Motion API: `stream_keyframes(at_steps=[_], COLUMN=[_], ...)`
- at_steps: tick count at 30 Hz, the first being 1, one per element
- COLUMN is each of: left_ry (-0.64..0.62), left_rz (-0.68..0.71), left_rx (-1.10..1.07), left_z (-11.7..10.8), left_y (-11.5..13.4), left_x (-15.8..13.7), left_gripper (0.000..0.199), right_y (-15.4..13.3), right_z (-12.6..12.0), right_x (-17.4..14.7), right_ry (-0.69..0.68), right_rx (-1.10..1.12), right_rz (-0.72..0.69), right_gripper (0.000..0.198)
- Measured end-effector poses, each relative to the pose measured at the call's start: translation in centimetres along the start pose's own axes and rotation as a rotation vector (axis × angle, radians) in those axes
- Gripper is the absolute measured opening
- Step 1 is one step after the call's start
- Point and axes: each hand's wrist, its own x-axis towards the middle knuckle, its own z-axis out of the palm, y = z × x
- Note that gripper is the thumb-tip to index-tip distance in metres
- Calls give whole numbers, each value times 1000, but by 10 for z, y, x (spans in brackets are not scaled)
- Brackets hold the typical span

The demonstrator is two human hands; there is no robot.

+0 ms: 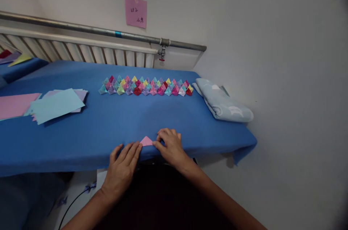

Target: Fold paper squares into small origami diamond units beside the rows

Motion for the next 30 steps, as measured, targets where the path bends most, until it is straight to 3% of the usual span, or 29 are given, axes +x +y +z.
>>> stream_keyframes(at_steps=[7,13,16,22,30], left_ry=[19,-37,-75,-115,-376], left_rz=[-79,-6,61,41,70], left_rx=[-12,-230,-317,-362,-520], left_z=[1,-15,-9,10,10], left_y=[-4,-7,-3,-9,-35], left_x=[-8,26,40,43,71], left_gripper=[47,40,33,26,17], right_y=[2,0,-1,7,11], right_z=[0,-1,-1,-4,-15], right_x=[2,3,2,2,5], right_ry=[-6,-22,-18,-23,20], right_rx=[-28,-56,-49,-2,178], right_rz=[-7,-13,-7,0,101], right_gripper=[13,13,14,11,13])
